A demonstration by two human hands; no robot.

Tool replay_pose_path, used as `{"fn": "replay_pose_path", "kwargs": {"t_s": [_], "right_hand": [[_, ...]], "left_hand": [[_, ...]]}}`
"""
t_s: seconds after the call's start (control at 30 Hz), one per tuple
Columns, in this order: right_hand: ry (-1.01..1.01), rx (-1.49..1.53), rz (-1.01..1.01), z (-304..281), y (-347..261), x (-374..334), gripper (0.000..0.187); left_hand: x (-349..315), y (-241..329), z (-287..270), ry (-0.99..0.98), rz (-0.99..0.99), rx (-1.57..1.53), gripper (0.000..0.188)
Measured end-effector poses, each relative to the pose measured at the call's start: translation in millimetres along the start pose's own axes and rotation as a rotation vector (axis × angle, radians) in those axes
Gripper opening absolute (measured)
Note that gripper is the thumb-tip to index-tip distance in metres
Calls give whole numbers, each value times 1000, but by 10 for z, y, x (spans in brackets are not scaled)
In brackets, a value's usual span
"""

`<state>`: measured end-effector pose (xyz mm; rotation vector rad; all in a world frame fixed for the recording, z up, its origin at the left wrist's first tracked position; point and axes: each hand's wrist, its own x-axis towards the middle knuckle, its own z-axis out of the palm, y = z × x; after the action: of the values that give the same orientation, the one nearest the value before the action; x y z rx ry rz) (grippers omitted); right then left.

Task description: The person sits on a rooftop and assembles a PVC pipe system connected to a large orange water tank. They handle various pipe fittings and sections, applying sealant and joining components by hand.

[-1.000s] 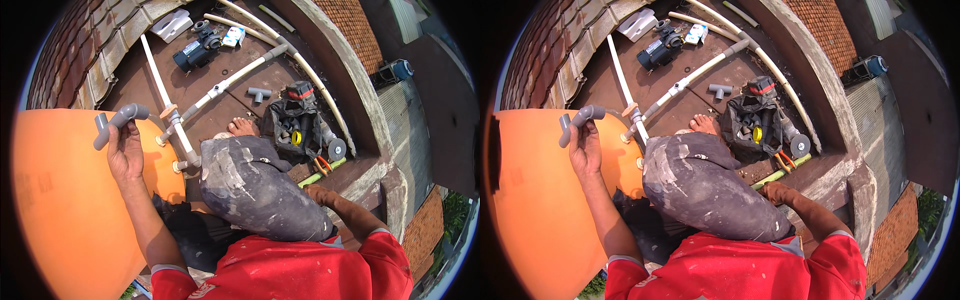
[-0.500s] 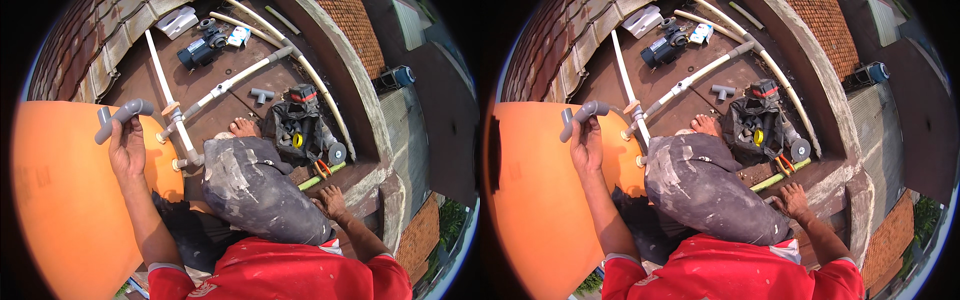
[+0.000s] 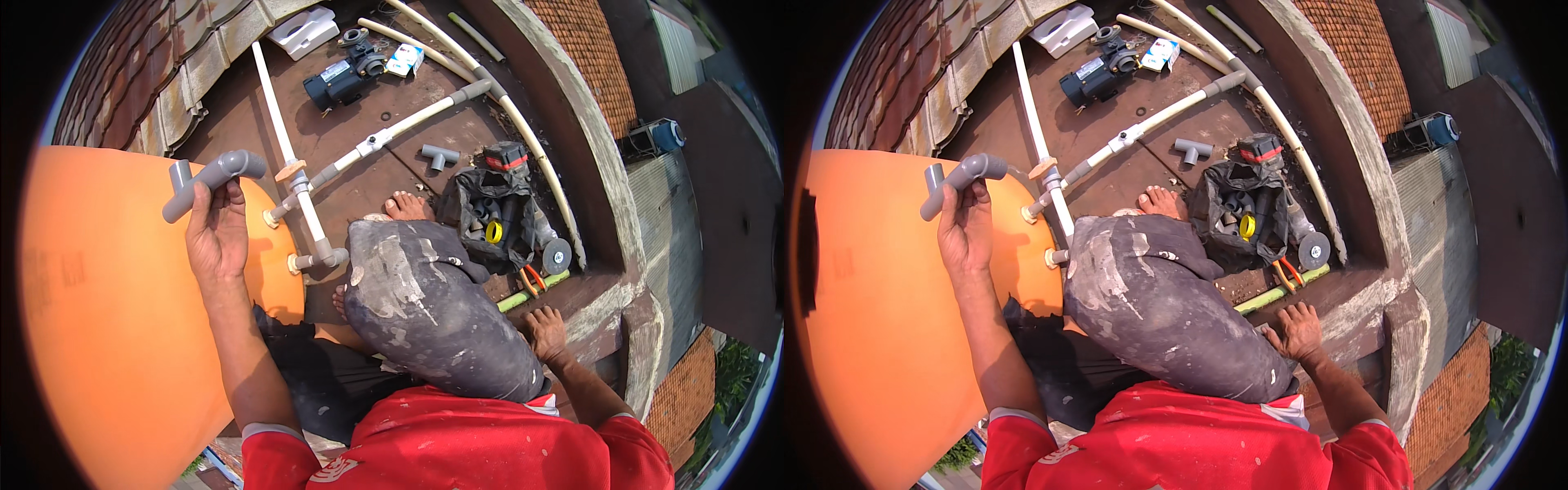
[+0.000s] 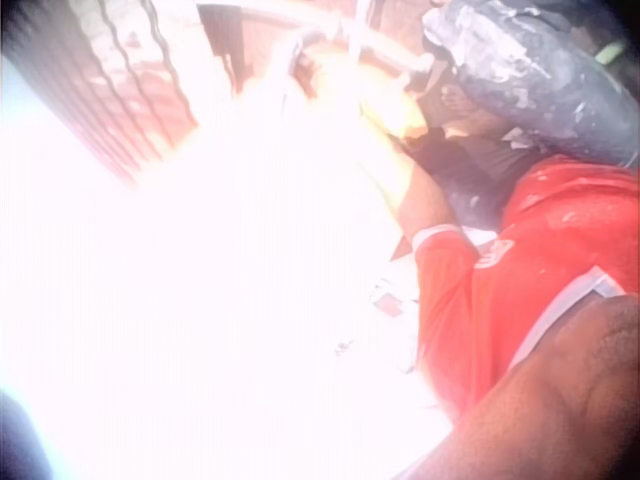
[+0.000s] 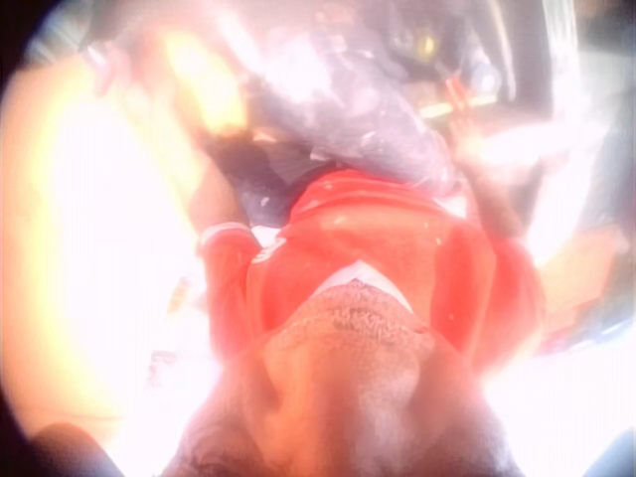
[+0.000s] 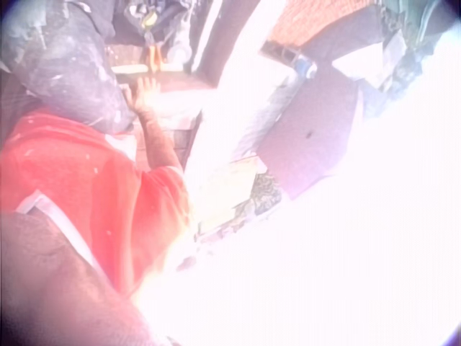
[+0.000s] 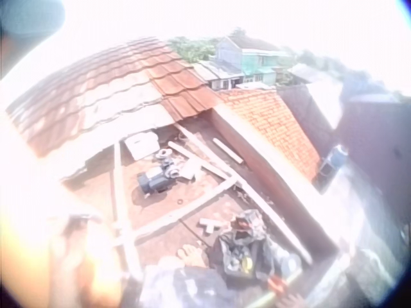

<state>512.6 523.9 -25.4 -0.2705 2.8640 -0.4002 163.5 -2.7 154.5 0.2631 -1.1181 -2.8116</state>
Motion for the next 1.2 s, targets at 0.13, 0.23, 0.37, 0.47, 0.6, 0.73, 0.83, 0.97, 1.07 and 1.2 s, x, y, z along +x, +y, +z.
{"fn": "replay_pose_path", "kwargs": {"t_s": [0.13,0.23,0.37,0.47,0.6,0.73,0.83,0.97,1.07,1.2], "right_hand": [[-10,-9,-11,-9,-6,4,44],[2,-1,-9,2,1,-9,44],[-1,0,-13,13,6,-6,43],[-23,-7,-7,14,12,-9,43],[-33,-8,-4,11,14,-15,43],[-45,-7,3,44,30,-25,43],[-36,-1,-6,76,52,-35,43],[-34,-3,-5,91,52,-31,42],[-32,-8,-4,105,64,-47,41],[-25,-8,-3,106,56,-41,42]], "left_hand": [[-8,-19,6,32,11,3,40],[-17,-35,33,42,13,3,41],[-13,-26,7,38,19,29,42],[-4,-35,-7,44,24,23,43],[-15,-34,30,52,16,7,36],[-21,-28,40,28,7,13,34],[-11,-33,36,17,16,13,37],[-4,-21,3,33,23,11,42],[-23,-27,44,37,22,17,36],[-9,-4,17,-9,8,23,34]]}}
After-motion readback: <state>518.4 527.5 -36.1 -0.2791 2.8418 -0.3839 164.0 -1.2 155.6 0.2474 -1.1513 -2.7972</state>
